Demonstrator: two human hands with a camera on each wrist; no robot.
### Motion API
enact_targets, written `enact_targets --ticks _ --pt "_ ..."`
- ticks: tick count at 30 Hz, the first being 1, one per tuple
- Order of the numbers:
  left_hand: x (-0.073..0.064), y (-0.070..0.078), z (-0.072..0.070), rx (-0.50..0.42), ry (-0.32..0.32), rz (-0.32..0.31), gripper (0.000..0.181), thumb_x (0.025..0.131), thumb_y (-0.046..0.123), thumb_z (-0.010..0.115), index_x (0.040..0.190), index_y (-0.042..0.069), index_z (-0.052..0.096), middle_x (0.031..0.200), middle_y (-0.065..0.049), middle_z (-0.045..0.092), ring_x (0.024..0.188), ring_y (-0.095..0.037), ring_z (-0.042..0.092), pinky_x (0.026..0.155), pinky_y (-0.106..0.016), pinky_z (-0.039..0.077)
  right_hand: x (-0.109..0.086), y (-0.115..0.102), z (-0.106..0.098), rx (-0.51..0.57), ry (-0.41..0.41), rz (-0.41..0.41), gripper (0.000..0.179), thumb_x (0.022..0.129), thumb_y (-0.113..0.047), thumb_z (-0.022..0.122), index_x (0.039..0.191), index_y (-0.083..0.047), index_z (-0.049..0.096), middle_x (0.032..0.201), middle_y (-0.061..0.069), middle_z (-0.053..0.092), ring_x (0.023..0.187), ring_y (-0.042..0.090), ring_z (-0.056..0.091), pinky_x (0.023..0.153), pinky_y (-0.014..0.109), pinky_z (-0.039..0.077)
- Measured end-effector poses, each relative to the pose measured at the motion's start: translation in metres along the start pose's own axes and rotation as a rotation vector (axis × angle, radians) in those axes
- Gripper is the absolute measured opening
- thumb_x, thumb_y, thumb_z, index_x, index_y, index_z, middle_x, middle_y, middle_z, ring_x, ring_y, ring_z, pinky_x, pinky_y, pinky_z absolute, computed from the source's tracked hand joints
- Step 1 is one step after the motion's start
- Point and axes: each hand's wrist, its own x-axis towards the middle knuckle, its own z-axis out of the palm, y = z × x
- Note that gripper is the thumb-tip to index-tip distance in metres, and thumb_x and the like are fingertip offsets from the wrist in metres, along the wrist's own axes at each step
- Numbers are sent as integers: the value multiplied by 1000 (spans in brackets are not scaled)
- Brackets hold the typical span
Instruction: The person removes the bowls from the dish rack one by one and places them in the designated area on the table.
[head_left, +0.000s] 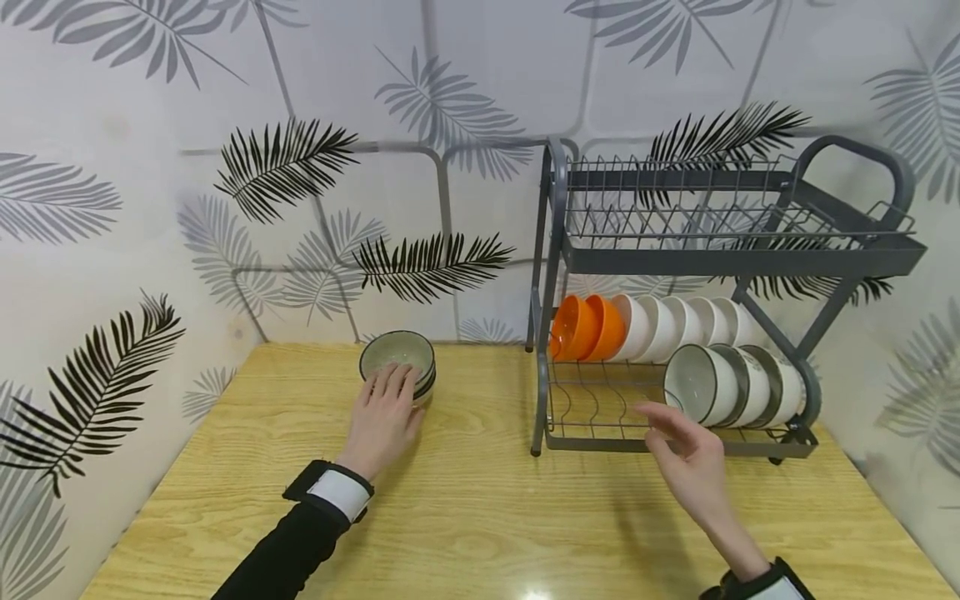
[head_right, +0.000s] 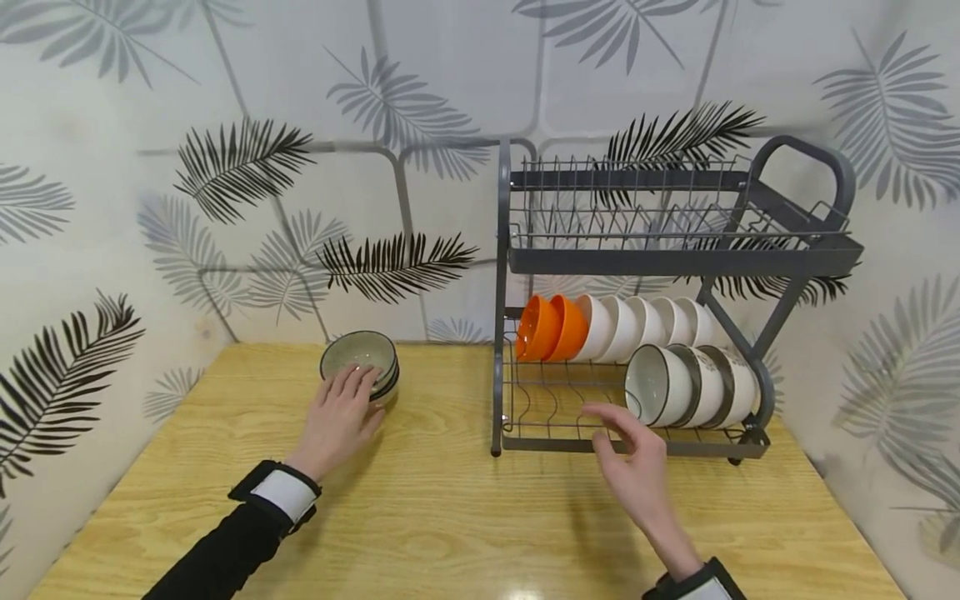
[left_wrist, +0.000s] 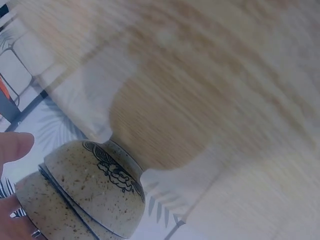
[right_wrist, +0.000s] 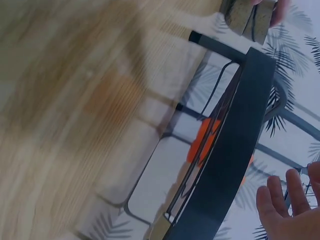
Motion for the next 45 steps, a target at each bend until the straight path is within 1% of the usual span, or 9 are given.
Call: enact_targets --ticks 4,7,11,13,15,22,30,39,45 --pt "-3 3 -2 -14 14 17 61 80 25 72 133 2 52 134 -19 51 128 -37 40 104 -54 37 6 6 -7 -104 76 -115 35 75 27 58 103 9 68 109 26 65 107 1 56 87 5 42" --pt "-6 6 -3 -41 19 29 61 81 24 72 134 3 51 136 -19 49 129 -37 39 104 -55 37 10 8 -12 -191 135 -138 36 73 25 60 103 6 70 112 25 64 112 16 57 92 11 38" --pt "-12 8 -6 -69 22 53 61 80 23 71 134 3 51 136 -19 49 129 -37 38 105 -54 36 17 11 -18 -254 169 -145 38 70 23 61 103 5 70 118 26 60 111 42 52 91 48 42" --pt "-14 10 -9 -78 19 70 63 79 23 72 134 3 50 137 -18 49 130 -37 37 107 -53 35 21 13 -20 -280 171 -145 38 70 23 60 103 6 68 122 27 57 113 47 48 84 65 39" --pt "-15 13 -12 -86 9 85 64 79 25 72 135 3 49 138 -18 47 131 -36 36 108 -52 33 23 16 -23 -306 170 -145 39 68 23 60 103 7 67 125 28 54 116 49 44 82 72 36" --pt "-18 21 -20 -131 8 108 68 81 27 73 138 1 46 142 -19 43 135 -35 31 109 -53 32 29 28 -28 -409 122 -148 38 71 17 59 107 9 64 134 29 46 124 46 39 85 71 37" --pt "-22 27 -25 -159 -11 138 68 82 29 71 138 2 45 146 -19 40 139 -31 24 112 -52 28 34 43 -31 -522 55 -158 42 68 16 60 110 9 62 138 31 41 125 50 36 87 73 36" --pt "-24 31 -29 -159 -28 134 69 83 30 70 141 3 43 149 -17 35 141 -29 18 115 -48 21 42 51 -31 -637 -19 -160 45 67 14 63 111 10 60 138 32 40 126 51 33 96 71 32" --pt "-26 33 -29 -170 -28 145 68 84 30 69 141 2 43 150 -16 34 142 -29 18 114 -50 25 47 54 -30 -690 -43 -166 45 66 15 62 110 11 59 135 34 41 124 52 35 98 69 32"
